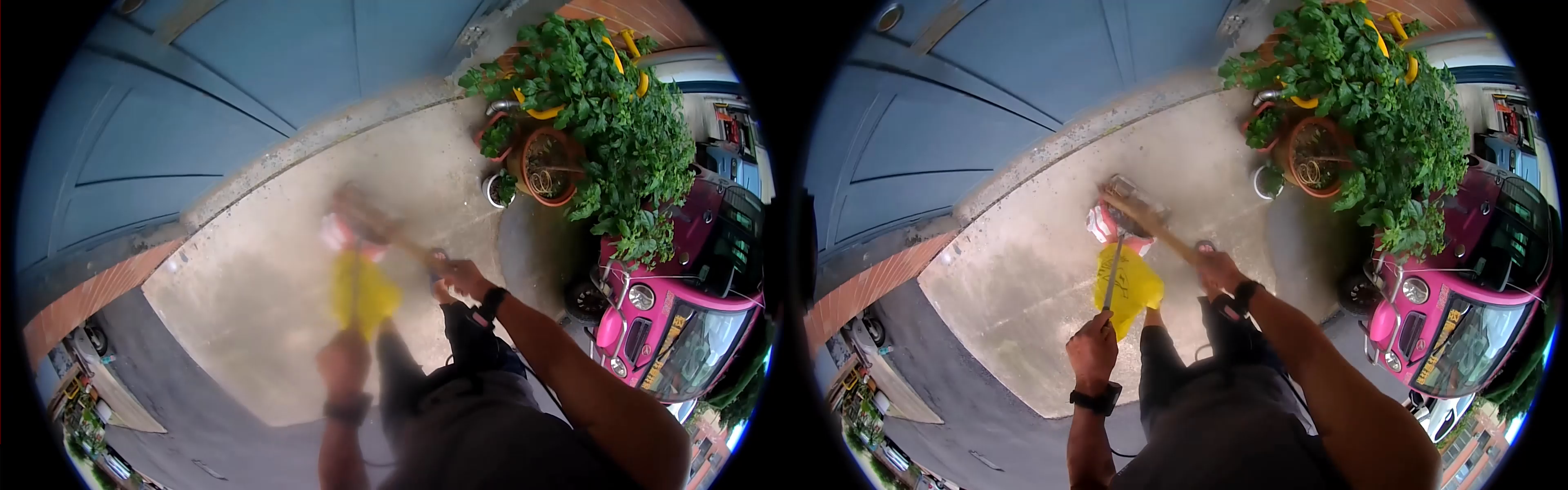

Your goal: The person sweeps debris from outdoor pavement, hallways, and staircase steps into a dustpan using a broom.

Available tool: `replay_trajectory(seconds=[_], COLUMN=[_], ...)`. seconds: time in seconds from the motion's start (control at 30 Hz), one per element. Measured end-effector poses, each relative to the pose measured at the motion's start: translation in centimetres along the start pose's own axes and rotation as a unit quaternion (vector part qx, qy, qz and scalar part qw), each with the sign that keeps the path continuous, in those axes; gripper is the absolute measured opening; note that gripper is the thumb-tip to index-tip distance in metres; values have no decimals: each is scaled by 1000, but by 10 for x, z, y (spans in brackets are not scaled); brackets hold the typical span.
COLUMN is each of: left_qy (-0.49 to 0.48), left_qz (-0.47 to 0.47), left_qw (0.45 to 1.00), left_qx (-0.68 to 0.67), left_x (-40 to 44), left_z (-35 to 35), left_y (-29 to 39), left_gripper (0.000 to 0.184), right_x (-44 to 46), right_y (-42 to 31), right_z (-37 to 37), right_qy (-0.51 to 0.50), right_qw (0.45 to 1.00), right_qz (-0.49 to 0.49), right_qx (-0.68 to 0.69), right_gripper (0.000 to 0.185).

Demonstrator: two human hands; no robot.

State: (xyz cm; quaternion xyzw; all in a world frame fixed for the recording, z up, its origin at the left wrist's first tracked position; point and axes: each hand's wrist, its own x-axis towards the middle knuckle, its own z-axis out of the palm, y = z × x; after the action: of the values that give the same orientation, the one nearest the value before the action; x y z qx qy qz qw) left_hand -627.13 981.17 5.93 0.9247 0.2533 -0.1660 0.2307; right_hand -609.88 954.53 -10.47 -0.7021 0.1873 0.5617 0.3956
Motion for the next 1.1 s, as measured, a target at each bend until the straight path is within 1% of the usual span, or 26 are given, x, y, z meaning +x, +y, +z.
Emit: replay_trajectory(seconds=[0.03,0.1,0.2,0.23,0.3,0.37,0.4,0.43,0.47,0.5,0.57,0.63,0.73,0.77,0.8,0.87,0.97,1.03,1.07,1.1], left_qy=[10,22,40,47,76,121,143,145,147,149,150,153,164,166,145,153,144,148,140,132], left_qz=[7,12,17,13,9,11,11,1,-10,-21,-57,-92,-107,-109,-129,-121,-125,-118,-125,-131], left_qw=[1000,1000,999,999,997,991,987,986,985,983,982,977,976,976,976,975,975,976,976,976], left_qx=[2,2,3,-1,-23,-59,-68,-80,-91,-103,-99,-117,-94,-86,-103,-109,-114,-105,-107,-112], left_x=[-1,-3,-2,-3,-7,-12,-15,-16,-18,-20,-19,-14,-7,-5,-4,-1,-1,-4,-3,-2], left_z=[-3,-12,-24,-29,-41,-51,-52,-55,-58,-59,-55,-56,-48,-48,-54,-62,-66,-63,-64,-66], left_y=[-6,-18,-36,-40,-49,-59,-67,-74,-81,-88,-103,-115,-131,-135,-136,-138,-149,-154,-154,-152], left_gripper=[19,20,21,21,22,22,22,21,21,20,18,18,19,19,20,20,19,19,19,19], right_x=[-15,-38,-53,-53,-44,-27,-7,18,44,66,89,113,97,81,66,39,30,-3,-1,8], right_y=[3,14,5,-6,-34,-70,-82,-93,-107,-123,-160,-168,-150,-144,-143,-143,-117,-138,-145,-143], right_z=[12,26,21,15,-2,-18,-29,-38,-43,-47,-36,-3,57,67,68,62,43,40,32,21], right_qy=[-8,-6,8,39,53,114,139,163,213,259,276,288,218,198,172,120,138,187,190,235], right_qw=[1000,999,997,996,992,979,968,954,914,863,884,864,867,868,871,873,853,886,892,880], right_qz=[6,-26,-54,-83,-90,-102,-125,-148,-186,-223,-162,-170,-155,-154,-148,-140,-210,-194,-170,-190], right_qx=[18,32,60,8,-64,-133,-168,-203,-290,-373,-340,-378,-420,-429,-436,-451,-457,-377,-374,-366], right_gripper=[29,35,37,35,51,49,44,40,36,34,34,33,34,36,36,37,37,38,42,42])
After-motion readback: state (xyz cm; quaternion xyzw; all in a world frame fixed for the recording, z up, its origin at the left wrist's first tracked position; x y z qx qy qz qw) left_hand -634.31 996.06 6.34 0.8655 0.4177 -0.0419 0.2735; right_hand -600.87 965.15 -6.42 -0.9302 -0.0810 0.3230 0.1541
